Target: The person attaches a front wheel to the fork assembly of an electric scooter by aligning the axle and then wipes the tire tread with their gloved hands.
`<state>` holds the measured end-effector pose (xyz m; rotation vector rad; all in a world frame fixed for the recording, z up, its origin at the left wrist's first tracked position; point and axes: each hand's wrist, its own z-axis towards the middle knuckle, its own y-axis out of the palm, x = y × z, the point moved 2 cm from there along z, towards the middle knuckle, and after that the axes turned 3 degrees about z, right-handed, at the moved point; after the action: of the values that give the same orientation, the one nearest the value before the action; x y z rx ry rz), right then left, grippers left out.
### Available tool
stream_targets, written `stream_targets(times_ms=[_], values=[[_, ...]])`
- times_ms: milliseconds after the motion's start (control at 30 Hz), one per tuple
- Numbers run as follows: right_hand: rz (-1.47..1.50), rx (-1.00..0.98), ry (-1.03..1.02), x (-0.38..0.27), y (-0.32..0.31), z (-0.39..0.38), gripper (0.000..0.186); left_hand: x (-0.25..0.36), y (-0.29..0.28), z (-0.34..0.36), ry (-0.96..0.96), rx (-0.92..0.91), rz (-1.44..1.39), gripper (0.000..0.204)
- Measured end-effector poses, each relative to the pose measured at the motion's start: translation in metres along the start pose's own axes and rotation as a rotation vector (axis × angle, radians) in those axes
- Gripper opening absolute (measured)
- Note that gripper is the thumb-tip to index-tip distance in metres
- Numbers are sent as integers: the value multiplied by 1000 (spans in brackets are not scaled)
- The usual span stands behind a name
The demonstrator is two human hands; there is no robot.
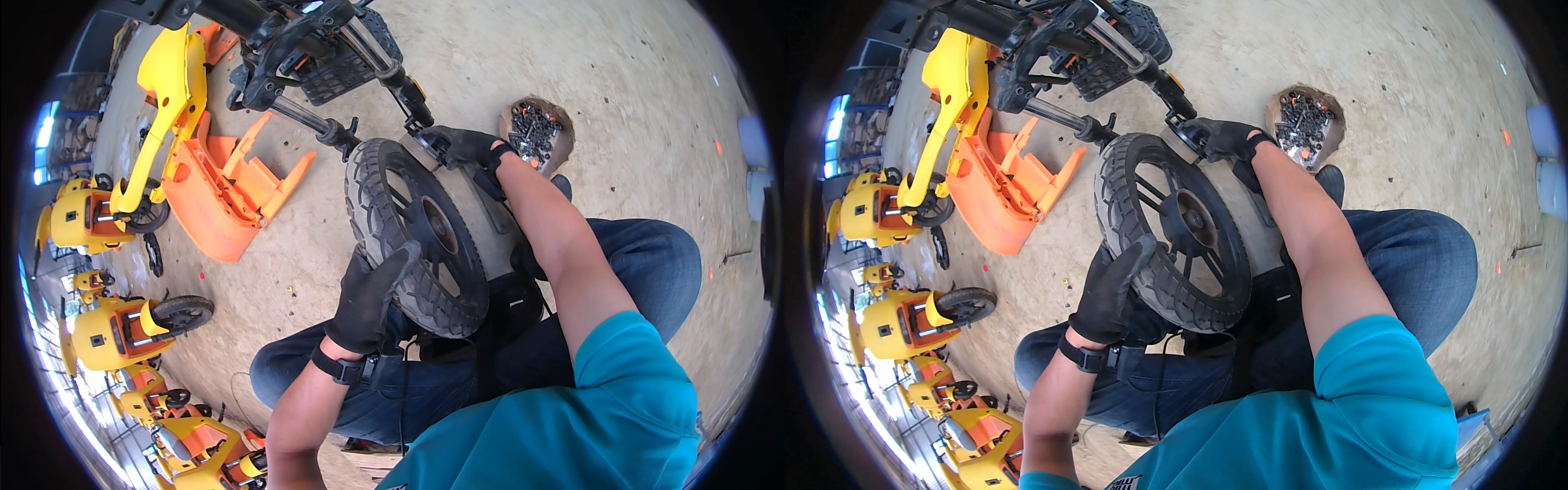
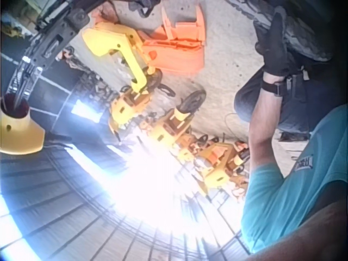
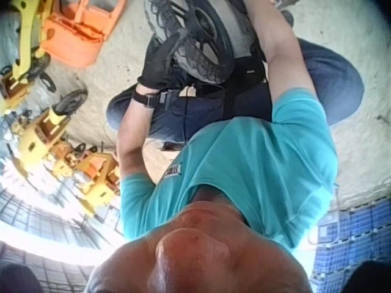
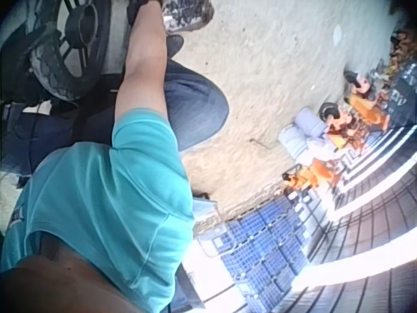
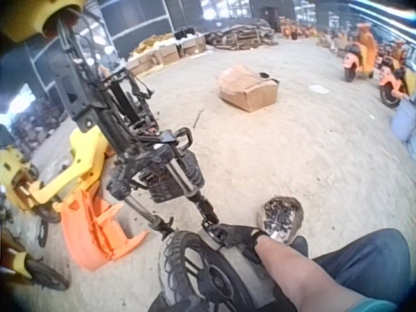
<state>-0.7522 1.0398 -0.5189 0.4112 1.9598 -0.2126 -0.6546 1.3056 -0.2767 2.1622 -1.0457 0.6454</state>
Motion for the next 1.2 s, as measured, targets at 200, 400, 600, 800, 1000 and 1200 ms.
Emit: stream_targets(times_ms=[200, 400, 600, 800, 1000, 1200], values=[[-88, 24, -31, 15, -8, 7, 85, -2, -4, 4, 43, 5, 139, 39], [-131, 45, -133, 20, -3, 14, 93, 3, 3, 2, 70, -16, 76, 39], [-160, 55, -37, 19, -3, 15, 94, 1, 3, 5, 33, -26, 60, 40], [-338, 116, 39, 45, -16, 20, 85, -3, 5, 3, 144, -45, 32, 40], [-493, 138, -26, 7, -29, -2, 61, -4, 3, 7, 69, -87, -86, 44], [-791, -68, 230, -104, -36, -32, 32, -19, -4, 18, 182, -209, 85, 56]])
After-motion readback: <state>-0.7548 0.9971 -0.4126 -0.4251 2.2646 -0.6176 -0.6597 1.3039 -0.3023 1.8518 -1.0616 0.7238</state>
